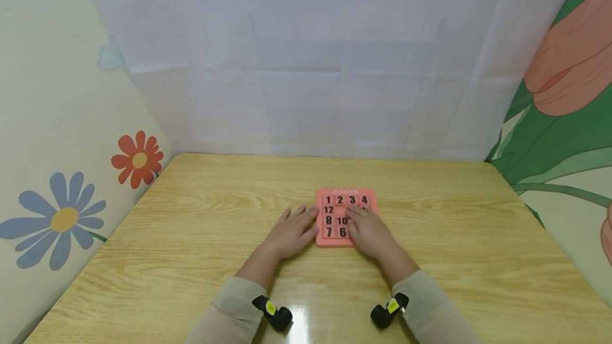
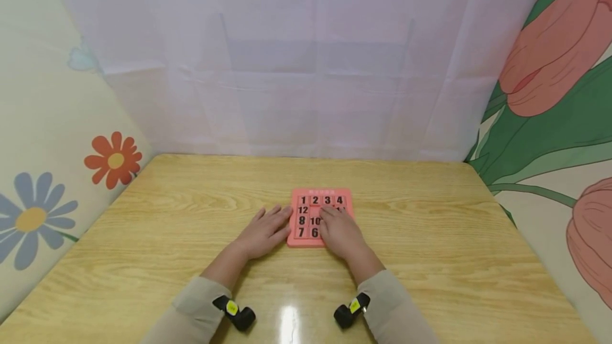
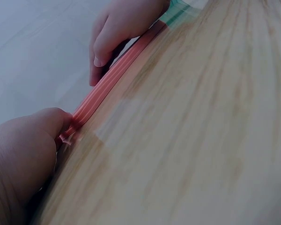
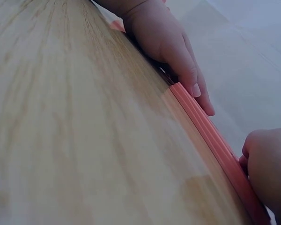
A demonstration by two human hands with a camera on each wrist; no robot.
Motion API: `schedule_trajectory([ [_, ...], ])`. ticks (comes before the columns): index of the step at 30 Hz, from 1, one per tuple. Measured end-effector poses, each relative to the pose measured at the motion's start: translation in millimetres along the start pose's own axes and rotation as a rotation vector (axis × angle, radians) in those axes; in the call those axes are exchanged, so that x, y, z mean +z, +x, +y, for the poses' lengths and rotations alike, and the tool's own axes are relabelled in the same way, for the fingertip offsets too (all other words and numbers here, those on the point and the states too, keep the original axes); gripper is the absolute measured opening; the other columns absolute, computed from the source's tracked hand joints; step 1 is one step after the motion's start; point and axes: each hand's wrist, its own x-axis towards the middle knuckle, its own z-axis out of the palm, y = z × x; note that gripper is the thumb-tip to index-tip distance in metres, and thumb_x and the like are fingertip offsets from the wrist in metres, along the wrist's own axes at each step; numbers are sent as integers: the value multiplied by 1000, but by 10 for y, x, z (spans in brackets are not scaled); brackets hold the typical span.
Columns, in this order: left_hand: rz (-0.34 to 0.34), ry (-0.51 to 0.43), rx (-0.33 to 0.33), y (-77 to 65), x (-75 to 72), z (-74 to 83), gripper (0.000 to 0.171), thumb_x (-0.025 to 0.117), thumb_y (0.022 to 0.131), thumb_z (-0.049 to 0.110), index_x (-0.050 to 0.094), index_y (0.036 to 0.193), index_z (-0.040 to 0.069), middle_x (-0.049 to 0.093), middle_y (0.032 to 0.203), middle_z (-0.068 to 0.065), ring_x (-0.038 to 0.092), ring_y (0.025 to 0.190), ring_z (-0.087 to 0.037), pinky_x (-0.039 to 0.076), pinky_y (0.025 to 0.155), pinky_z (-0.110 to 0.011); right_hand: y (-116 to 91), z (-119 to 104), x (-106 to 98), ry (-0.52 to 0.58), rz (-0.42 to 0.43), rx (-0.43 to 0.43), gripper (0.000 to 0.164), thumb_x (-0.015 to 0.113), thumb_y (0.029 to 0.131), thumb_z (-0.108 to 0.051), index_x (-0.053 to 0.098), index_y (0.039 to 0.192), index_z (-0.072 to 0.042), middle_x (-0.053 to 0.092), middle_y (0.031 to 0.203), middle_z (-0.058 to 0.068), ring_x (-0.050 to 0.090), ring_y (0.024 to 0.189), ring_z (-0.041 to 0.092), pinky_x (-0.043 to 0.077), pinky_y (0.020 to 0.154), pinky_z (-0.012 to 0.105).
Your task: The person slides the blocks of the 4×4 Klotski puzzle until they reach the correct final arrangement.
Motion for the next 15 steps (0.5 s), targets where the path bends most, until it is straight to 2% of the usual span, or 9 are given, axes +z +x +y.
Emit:
schedule_trajectory([
  [15,1,-1,-3,9,15,-20,58,38,104,42,30,155,14,30,161,-2,21,152,-27,5,125,-52,-24,60,-37,25,22,-3,44,42,103,-24,52,141,-4,47,150,13,40,143,32,26,122,47],
])
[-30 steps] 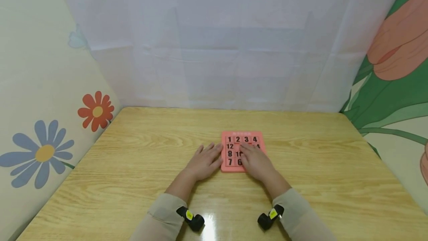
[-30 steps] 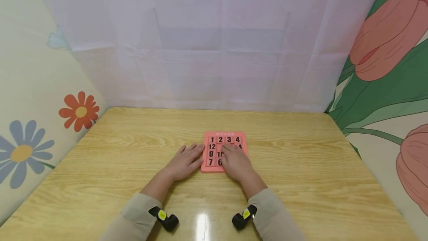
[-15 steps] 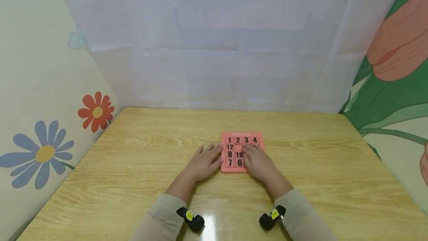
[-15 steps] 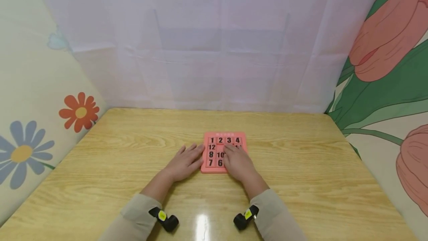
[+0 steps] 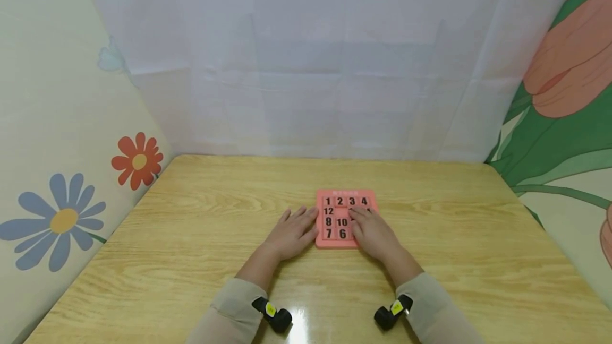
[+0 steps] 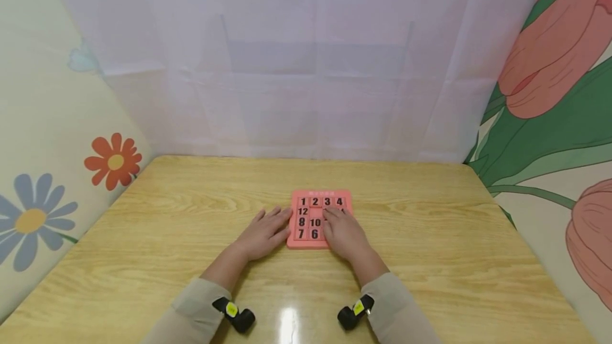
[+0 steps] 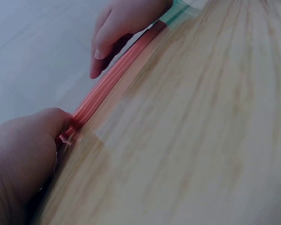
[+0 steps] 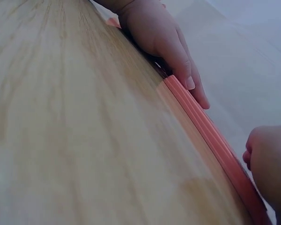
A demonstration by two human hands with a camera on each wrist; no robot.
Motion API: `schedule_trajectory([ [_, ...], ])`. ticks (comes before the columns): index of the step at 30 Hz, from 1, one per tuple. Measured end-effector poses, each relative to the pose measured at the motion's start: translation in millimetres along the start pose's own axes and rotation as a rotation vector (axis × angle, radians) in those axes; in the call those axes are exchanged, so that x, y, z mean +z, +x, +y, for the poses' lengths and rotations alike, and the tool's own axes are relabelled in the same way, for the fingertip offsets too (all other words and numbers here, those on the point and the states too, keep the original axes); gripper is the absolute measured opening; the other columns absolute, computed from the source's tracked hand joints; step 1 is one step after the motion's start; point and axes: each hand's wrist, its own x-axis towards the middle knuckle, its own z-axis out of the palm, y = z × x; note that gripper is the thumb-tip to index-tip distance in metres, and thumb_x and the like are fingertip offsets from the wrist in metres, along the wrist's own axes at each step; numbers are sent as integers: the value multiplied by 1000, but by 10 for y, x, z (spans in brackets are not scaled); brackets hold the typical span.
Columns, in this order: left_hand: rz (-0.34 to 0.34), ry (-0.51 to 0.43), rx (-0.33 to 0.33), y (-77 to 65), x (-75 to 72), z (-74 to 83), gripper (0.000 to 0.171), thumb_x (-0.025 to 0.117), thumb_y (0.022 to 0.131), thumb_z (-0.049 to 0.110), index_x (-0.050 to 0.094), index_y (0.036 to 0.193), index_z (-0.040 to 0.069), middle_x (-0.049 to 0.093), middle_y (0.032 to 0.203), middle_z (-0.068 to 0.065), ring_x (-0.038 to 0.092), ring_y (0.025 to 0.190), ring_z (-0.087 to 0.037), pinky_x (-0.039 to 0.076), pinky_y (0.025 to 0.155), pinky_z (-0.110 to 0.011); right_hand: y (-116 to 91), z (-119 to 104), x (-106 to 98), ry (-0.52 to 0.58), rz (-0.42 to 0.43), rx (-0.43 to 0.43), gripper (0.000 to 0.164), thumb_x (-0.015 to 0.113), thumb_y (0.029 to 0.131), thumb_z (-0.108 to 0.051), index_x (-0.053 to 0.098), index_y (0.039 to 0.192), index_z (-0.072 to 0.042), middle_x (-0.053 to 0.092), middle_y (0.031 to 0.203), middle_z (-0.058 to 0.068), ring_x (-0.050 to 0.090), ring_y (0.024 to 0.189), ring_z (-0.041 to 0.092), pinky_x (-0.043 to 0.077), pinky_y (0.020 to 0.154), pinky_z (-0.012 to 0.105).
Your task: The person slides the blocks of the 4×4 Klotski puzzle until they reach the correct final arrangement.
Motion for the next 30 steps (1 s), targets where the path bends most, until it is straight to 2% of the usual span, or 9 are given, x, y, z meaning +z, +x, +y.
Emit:
schedule_trajectory([
  [5,-2,-5,1,-3,0,-9,58,39,104,42,30,154,14,30,161,-2,21,152,-27,5,125,-51,19,-45,17,24,33,-21,43,44,102,-22,54,139,-2,50,148,14,42,141,34,29,121,48],
  [18,10,-2,11,-23,-14,20,57,41,104,39,34,153,11,34,159,-3,24,151,-28,9,125,-53,136,-296,163,37,-51,-65,45,39,104,-26,49,144,-7,44,153,10,39,144,30,29,121,46],
  [23,7,-3,20,-16,9,15,57,41,104,38,34,153,10,35,159,-4,25,151,-29,10,124,-54,147,-351,206,13,-56,-94,45,39,105,-27,49,145,-8,44,153,9,40,143,30,31,120,47],
  [30,29,2,30,-21,8,-1,56,42,104,37,36,152,9,37,158,-5,27,150,-30,12,124,-55,169,-390,207,6,-74,-74,46,38,105,-29,47,146,-11,41,155,7,37,145,29,31,120,47],
])
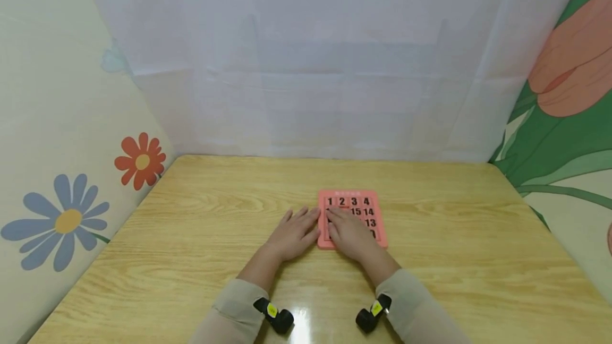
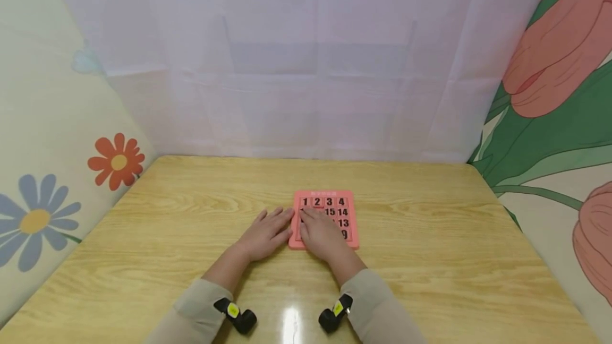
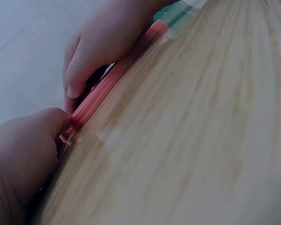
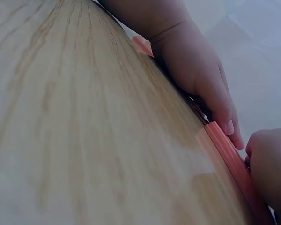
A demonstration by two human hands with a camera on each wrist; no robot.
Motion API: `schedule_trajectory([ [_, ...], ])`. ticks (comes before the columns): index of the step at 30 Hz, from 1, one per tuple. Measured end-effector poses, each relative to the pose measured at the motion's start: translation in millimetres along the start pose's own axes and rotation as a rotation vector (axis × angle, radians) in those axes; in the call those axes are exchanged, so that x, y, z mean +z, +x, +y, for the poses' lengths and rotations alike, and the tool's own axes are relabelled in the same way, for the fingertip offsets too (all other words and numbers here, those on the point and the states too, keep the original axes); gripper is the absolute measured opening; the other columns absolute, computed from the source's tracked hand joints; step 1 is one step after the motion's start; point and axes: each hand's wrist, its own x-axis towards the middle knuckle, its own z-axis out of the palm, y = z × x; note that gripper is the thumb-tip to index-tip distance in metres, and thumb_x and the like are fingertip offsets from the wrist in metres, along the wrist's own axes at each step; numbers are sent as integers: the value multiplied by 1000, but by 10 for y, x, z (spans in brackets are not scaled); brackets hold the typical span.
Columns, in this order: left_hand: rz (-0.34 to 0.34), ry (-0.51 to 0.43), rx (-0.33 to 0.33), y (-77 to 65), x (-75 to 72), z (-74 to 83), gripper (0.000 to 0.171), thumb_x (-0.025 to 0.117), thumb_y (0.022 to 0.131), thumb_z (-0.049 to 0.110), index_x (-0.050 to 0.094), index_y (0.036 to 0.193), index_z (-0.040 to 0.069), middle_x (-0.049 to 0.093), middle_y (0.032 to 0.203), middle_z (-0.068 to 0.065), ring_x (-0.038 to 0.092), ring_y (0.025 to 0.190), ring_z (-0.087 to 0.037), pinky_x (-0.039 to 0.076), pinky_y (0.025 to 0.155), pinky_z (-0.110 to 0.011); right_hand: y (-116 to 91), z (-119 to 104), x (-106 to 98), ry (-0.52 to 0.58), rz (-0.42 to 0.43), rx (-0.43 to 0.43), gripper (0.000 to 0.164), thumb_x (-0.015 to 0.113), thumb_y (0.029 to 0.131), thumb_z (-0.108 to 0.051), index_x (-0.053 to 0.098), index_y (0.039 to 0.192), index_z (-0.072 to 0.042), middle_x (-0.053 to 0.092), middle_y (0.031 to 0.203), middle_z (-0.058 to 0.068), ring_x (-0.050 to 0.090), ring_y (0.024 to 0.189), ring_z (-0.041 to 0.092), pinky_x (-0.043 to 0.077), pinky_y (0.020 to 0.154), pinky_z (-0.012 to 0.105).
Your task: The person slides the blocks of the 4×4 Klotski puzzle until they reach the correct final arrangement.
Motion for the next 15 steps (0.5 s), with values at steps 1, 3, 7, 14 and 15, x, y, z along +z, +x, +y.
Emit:
schedule_trajectory([
  [1,2,0,0,0,-1,0,56,42,104,37,36,152,9,37,158,-5,27,149,-30,12,124,-55,1,-2,-2,-1,-2,2,46,37,105,-29,47,146,-11,41,156,6,37,145,29,30,120,47],
  [3,1,2,0,-1,-1,1,56,41,104,37,36,152,9,37,158,-5,27,150,-30,12,124,-55,1,-3,-5,-5,-6,4,46,37,105,-29,47,146,-11,41,156,6,37,145,29,30,120,47],
  [7,-2,0,1,-3,-5,7,56,41,104,38,35,152,10,36,158,-4,27,150,-30,12,124,-55,-1,4,-3,-9,-8,0,46,38,105,-29,47,146,-11,42,155,7,37,145,29,30,120,47],
  [14,1,2,-3,-6,-4,6,56,41,104,38,36,152,10,37,158,-5,27,150,-30,12,124,-54,0,56,1,-3,-1,17,46,36,105,-28,47,146,-10,43,155,7,38,145,29,29,121,46],
  [15,1,4,-4,-6,-6,5,56,41,104,38,35,152,10,36,158,-5,27,150,-30,12,124,-54,-2,64,-1,-5,-1,20,46,36,105,-27,47,146,-10,43,155,7,38,145,29,29,121,45],
])
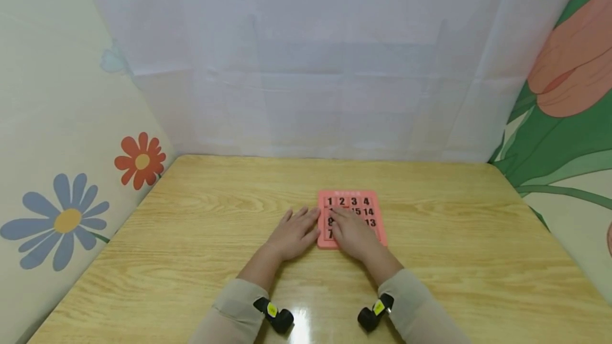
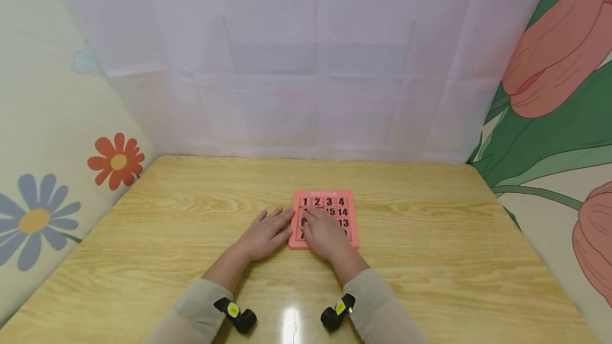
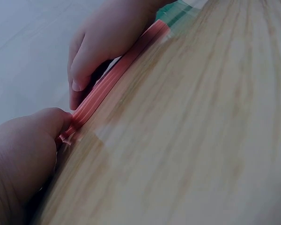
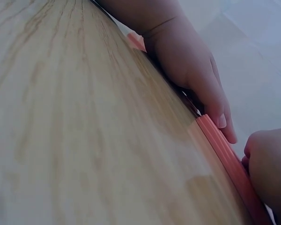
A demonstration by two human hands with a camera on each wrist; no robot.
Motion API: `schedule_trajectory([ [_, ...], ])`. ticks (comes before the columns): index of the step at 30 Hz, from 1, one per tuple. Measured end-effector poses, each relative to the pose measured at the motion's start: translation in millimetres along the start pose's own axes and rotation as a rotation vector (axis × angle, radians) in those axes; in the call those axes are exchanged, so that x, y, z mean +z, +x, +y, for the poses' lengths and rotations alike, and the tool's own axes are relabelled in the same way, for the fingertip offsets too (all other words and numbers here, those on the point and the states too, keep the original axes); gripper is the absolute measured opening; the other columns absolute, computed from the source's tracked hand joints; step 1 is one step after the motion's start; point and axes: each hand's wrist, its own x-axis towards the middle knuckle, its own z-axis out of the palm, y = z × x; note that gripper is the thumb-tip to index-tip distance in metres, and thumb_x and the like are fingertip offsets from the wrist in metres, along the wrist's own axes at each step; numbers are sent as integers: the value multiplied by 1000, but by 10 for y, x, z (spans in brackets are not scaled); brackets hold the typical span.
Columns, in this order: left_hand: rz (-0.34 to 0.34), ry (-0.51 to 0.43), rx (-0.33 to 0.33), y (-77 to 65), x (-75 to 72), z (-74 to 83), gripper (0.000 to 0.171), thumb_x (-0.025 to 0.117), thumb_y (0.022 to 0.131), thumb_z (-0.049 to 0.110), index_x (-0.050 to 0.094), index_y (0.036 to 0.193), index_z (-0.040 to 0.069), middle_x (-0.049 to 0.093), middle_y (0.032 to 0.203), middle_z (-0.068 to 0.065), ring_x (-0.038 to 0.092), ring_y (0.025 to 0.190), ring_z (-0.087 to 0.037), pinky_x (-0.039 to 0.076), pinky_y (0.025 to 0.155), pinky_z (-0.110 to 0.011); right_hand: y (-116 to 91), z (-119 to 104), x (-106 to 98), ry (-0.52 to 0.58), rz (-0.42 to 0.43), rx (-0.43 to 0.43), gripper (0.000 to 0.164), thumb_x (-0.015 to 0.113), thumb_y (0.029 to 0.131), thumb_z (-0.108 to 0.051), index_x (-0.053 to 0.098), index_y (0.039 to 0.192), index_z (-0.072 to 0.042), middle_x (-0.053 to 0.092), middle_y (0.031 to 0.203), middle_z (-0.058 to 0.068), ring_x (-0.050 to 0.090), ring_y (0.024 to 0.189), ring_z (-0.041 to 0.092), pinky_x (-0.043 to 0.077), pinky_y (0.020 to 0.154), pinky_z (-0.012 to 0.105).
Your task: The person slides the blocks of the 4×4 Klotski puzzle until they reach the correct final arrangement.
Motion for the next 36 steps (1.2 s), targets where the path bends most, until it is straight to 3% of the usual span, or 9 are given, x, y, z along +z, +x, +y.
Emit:
schedule_trajectory([
  [17,3,-1,-4,19,-8,2,56,41,104,38,36,152,10,37,158,-4,26,150,-30,11,124,-53,-56,102,-77,1,24,18,45,39,104,-26,50,144,-8,45,152,10,39,143,30,26,123,46],
  [22,-4,-1,-7,10,-12,12,56,40,104,38,36,152,9,36,158,-5,26,150,-30,11,125,-53,-79,134,-79,0,30,42,44,41,103,-25,51,143,-8,47,151,10,41,142,31,31,120,47],
  [36,-14,4,-8,6,-14,4,56,40,104,38,34,153,11,35,159,-4,25,150,-29,10,125,-53,-133,124,-84,12,38,15,45,41,104,-26,51,143,-7,46,152,11,40,143,30,30,120,46],
])
